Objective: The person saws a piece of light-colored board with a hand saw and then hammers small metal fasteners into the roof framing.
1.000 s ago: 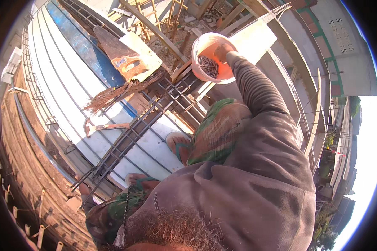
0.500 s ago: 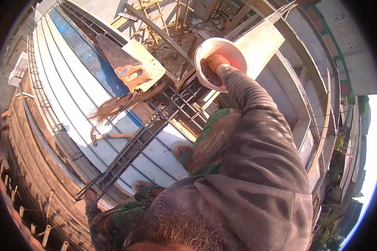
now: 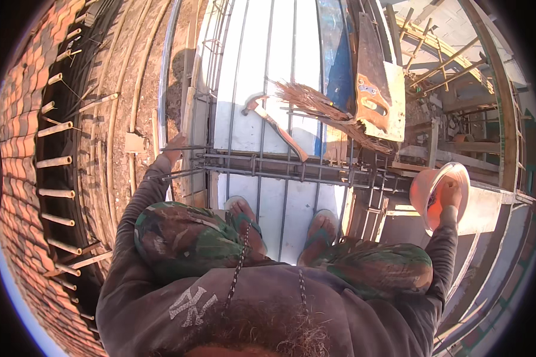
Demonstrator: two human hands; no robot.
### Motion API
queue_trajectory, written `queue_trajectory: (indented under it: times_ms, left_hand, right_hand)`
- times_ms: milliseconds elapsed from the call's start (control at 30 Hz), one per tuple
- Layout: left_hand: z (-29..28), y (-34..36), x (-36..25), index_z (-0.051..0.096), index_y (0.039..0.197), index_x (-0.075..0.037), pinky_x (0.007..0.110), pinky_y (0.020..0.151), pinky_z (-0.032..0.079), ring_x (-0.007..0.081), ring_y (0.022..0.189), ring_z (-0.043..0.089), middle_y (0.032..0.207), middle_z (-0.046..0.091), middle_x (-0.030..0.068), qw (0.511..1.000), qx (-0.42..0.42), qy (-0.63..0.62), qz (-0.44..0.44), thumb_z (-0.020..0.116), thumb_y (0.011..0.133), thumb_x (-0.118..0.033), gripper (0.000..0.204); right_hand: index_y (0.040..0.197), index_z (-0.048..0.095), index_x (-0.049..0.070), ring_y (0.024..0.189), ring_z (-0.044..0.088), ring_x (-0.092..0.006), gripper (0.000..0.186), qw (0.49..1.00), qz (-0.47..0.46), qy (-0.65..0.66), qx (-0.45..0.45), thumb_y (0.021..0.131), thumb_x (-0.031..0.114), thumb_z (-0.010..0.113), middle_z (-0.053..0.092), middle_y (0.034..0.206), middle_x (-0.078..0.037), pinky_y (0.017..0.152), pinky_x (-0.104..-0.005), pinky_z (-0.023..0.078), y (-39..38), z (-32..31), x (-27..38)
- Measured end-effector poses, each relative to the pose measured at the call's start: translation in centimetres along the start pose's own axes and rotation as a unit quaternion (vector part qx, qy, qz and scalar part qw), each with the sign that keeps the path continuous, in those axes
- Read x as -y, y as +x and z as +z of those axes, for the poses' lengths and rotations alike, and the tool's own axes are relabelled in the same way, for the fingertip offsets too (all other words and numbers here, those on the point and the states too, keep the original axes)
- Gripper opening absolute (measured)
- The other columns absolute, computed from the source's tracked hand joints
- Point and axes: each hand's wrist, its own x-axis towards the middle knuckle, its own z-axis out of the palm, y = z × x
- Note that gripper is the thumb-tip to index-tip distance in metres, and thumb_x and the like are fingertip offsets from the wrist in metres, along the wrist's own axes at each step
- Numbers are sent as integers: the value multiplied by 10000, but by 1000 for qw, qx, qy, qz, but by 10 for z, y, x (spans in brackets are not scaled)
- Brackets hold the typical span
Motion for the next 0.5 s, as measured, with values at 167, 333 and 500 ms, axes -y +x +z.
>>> queue_trajectory:
  times_ms: [167,333,500]
  left_hand:
    - [-21,-5,56,597,1396,-4,353,918,544,268,1167,647,1408,610,205,970,-59,159,174,568,1058,-377,505]
    - [16,12,37,636,1352,-39,426,1051,506,350,1282,600,1432,587,228,985,-58,36,157,588,1036,-250,383]
    - [-14,24,70,654,1317,-87,440,1106,474,431,1298,575,1386,612,258,952,-79,231,186,591,1021,-209,326]
  right_hand:
    - [1092,668,30,660,572,-124,206,940,-36,302,-154,1009,192,572,633,792,-56,608,-291,471,-19,-103,83]
    - [1105,694,16,636,512,-45,167,898,-224,378,10,1033,67,553,594,773,12,558,-233,401,-94,-181,253]
    - [1087,723,-27,837,713,-324,239,805,-492,238,229,973,162,629,725,945,-187,772,-399,551,-146,-100,398]
